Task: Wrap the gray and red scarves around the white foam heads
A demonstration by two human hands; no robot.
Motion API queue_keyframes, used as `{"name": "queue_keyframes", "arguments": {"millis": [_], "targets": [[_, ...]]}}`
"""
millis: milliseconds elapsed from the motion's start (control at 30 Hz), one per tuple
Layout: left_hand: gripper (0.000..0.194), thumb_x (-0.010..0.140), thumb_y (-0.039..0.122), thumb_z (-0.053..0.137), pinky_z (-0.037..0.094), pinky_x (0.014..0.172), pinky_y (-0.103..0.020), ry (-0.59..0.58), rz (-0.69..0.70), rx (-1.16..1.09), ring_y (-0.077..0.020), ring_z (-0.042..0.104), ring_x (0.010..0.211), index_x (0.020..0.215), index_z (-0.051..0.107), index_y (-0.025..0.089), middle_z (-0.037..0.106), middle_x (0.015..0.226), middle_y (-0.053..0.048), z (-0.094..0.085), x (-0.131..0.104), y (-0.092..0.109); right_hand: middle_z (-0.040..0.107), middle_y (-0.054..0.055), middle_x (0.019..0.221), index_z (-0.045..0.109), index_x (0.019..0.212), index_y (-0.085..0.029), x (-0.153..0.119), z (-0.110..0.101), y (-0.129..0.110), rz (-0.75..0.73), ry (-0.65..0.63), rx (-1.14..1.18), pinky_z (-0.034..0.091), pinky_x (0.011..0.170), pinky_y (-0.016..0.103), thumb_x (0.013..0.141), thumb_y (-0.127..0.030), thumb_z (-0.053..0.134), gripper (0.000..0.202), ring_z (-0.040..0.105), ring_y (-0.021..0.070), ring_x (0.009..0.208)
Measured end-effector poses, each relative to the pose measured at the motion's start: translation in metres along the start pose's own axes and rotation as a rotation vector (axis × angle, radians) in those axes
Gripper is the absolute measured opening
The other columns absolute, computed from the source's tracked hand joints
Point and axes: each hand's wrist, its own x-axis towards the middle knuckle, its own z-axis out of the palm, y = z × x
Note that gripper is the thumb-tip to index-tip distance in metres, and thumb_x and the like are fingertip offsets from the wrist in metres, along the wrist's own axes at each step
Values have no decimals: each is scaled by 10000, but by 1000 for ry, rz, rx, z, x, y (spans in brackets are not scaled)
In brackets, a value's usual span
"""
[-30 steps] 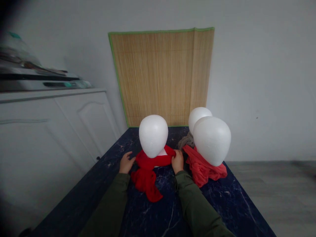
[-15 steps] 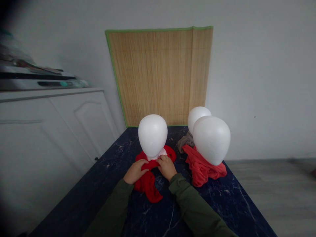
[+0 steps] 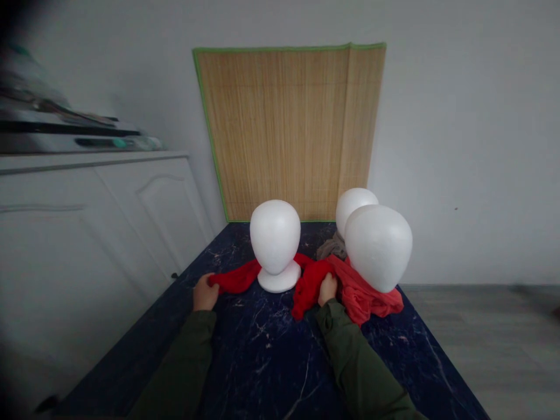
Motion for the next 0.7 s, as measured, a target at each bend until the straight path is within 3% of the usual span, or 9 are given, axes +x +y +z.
{"name": "queue_keyframes", "arguments": {"millis": [167,267,367,467,567,700], "targets": [[504,633,138,512,290,1019,-421,11,151,-45,-288,442,1152,1136,493,98,512,1189,-158,6,-17,27,611,68,869,503,811,-184,-11,0,-6,19,-131,37,456,696,302,701,-379,308,297,559,164,756],[436,697,218,518,331,999,-390,-100,319,-141,-254,474,1124,1124,507,130,536,1169,-127,20,-34,56,614,52,834,524,800,-176,-21,3,-14,-13,-267,-10,439,720,299,667,-376,341,302,545,168,760],[523,686,288,581,387,951,-364,-203,398,-195,-240,501,1100,1167,466,118,545,1172,-132,41,-47,82,583,14,697,531,685,-177,-31,5,-24,-64,-465,-108,415,677,273,634,-324,377,218,509,156,688],[614,677,303,609,399,927,-361,-256,421,-251,-238,497,1111,1217,397,103,529,1194,-157,59,-50,100,494,-25,562,480,567,-179,-43,4,-35,-111,-717,-223,372,584,235,627,-248,376,139,447,125,583],[563,663,312,628,416,897,-368,-281,421,-272,-244,517,1085,1164,450,127,570,1143,-147,68,-47,108,416,-51,493,435,511,-173,-59,-1,-46,-141,-969,-344,311,517,207,590,-180,383,95,387,98,508],[656,574,305,699,405,882,-441,-301,327,-233,-319,478,1120,1157,461,122,568,1136,-181,71,-46,110,415,-61,501,458,524,-161,-87,-9,-56,-190,-1163,-477,290,524,197,553,-130,419,57,389,89,516]]}}
